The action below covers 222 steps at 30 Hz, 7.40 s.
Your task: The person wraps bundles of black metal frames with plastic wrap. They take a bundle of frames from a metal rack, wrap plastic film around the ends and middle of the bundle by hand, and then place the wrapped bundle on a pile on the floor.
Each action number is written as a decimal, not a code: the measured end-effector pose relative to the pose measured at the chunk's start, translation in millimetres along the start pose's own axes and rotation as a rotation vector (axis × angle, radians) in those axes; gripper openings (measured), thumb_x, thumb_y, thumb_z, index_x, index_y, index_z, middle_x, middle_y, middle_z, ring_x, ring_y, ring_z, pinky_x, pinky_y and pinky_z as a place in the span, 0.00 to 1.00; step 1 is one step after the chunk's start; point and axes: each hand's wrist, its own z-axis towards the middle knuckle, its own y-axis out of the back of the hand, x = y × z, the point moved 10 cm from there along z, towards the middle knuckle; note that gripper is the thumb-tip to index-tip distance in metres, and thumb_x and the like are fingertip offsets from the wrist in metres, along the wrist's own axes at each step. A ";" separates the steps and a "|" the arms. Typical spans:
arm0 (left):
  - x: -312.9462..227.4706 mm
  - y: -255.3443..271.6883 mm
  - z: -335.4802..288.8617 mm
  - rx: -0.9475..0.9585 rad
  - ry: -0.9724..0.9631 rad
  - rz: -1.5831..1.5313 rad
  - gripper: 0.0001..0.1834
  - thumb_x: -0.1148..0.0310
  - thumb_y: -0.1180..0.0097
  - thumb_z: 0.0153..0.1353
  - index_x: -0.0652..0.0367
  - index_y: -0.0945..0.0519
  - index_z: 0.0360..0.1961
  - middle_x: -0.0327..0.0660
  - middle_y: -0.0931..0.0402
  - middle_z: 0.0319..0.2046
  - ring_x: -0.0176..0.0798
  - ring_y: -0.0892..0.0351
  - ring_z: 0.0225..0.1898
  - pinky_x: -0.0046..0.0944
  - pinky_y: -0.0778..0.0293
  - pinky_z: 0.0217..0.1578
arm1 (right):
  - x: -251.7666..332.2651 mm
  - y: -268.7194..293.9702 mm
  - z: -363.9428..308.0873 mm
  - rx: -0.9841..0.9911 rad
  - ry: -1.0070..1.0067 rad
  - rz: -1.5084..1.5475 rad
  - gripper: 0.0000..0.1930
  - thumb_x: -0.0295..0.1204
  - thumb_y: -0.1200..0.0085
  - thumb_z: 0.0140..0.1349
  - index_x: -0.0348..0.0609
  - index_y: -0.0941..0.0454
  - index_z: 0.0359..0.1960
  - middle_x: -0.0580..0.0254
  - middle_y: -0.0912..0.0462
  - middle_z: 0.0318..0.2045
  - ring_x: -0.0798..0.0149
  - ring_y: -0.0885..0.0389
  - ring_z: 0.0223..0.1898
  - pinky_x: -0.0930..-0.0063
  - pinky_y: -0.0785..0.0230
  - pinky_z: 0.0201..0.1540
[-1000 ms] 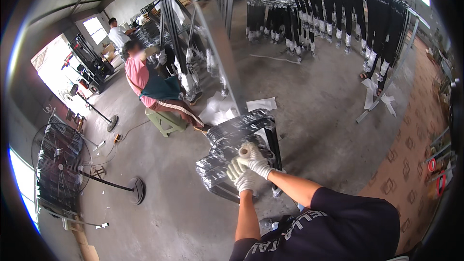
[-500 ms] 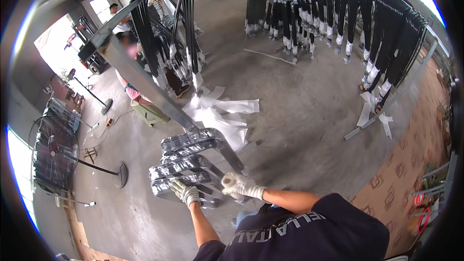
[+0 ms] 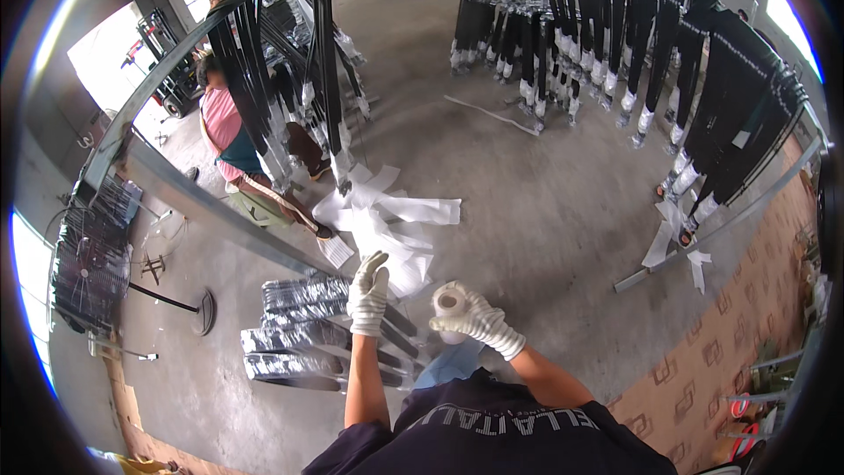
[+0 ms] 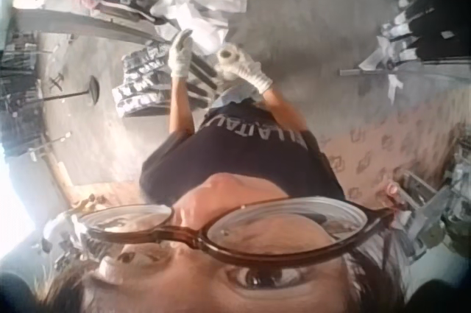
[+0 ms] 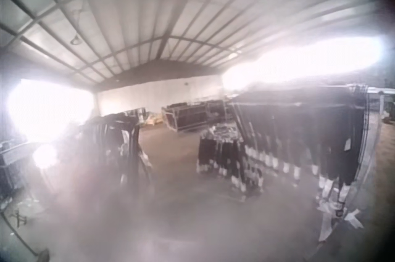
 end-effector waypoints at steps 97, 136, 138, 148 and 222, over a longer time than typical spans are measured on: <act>-259.8 133.2 456.4 -0.158 -0.481 -0.555 0.46 0.56 0.37 0.50 0.66 0.48 0.61 0.56 0.41 0.56 0.48 0.34 0.55 0.45 0.37 0.59 | 331.2 -62.1 457.3 1.543 1.048 0.461 0.27 0.45 0.30 0.24 0.46 0.22 0.30 0.57 0.25 0.40 0.53 0.26 0.41 0.63 0.35 0.43; -185.8 28.8 286.8 -1.206 -0.111 0.704 0.18 0.75 0.41 0.44 0.65 0.24 0.40 0.39 0.24 0.39 0.32 0.25 0.39 0.33 0.29 0.42 | 136.5 -75.8 483.0 1.526 -0.240 0.542 0.27 0.24 0.39 0.39 0.42 0.29 0.46 0.62 0.27 0.46 0.68 0.26 0.42 0.75 0.33 0.46; -177.8 20.0 270.9 -1.468 -0.444 0.619 0.16 0.77 0.38 0.39 0.62 0.21 0.34 0.37 0.21 0.32 0.29 0.24 0.32 0.29 0.27 0.36 | 153.6 -73.0 481.0 1.420 -0.087 0.512 0.32 0.21 0.37 0.36 0.43 0.31 0.50 0.68 0.25 0.40 0.71 0.27 0.41 0.79 0.35 0.46; -215.5 139.8 318.6 -1.681 -0.468 0.408 0.13 0.68 0.35 0.49 0.63 0.20 0.34 0.34 0.22 0.29 0.26 0.28 0.30 0.26 0.32 0.32 | 237.3 -137.6 494.4 1.374 -0.238 0.651 0.25 0.27 0.34 0.42 0.45 0.30 0.44 0.66 0.25 0.37 0.71 0.25 0.38 0.76 0.30 0.40; 24.4 635.0 -358.0 -0.772 -0.303 -0.932 0.33 0.67 0.43 0.41 0.65 0.35 0.52 0.46 0.31 0.41 0.40 0.29 0.39 0.39 0.29 0.40 | -159.1 -851.1 -49.6 0.633 -0.550 0.863 0.15 0.41 0.55 0.62 0.43 0.25 0.37 0.62 0.21 0.32 0.67 0.24 0.32 0.72 0.30 0.37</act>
